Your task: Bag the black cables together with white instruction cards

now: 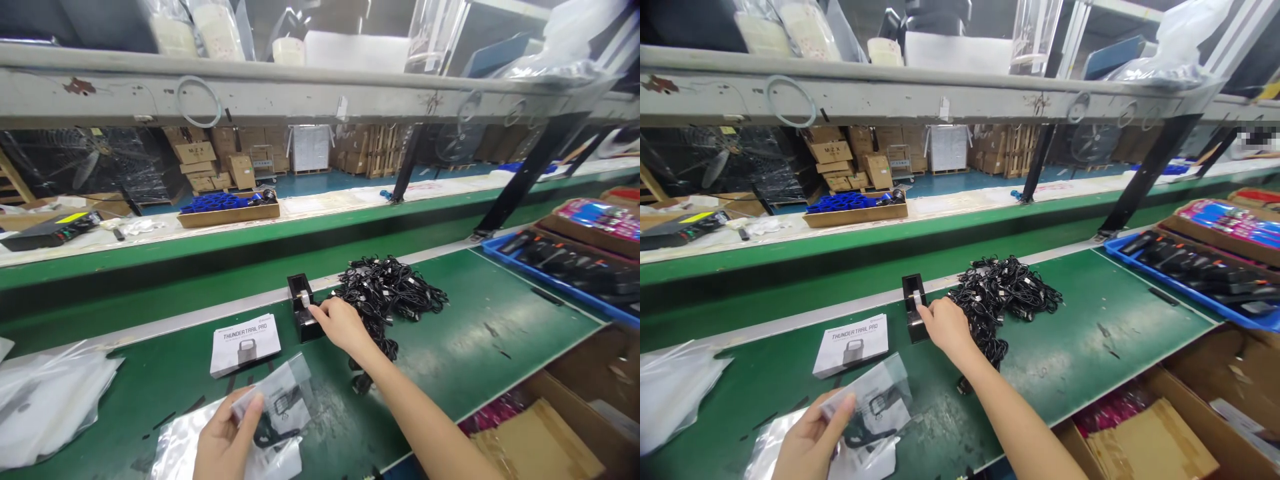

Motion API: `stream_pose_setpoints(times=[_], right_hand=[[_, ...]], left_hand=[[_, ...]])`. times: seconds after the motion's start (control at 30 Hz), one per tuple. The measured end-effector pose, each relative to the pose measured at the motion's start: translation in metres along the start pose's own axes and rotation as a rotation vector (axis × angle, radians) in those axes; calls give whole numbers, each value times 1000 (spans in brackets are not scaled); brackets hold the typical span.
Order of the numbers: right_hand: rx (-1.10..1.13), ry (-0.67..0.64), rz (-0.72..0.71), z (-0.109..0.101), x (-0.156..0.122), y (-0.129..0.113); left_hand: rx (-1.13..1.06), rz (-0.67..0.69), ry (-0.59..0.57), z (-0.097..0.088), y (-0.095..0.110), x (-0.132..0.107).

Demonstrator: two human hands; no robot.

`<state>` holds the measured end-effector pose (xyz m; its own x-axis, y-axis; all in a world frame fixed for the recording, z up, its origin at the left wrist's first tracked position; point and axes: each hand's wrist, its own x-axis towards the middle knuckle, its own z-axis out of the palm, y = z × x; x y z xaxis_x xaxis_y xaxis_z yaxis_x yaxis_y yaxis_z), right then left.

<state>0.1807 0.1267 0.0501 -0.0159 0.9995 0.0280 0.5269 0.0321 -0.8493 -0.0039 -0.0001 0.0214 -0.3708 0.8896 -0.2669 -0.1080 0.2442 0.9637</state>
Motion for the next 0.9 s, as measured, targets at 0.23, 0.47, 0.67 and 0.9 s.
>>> stream_pose_setpoints(times=[0.23,0.47,0.67,0.9], right_hand=[[314,-124,96,14,-8,5],[294,4,7,27,-34,13],[277,-76,-11,21,-69,2],[511,-375,127,47,-97,-21]], left_hand=[[-5,10,-12,1,8,-7],[-21,23,8,2,7,-5],[-19,57,18,1,9,-6],[203,172,124,6,13,-19]])
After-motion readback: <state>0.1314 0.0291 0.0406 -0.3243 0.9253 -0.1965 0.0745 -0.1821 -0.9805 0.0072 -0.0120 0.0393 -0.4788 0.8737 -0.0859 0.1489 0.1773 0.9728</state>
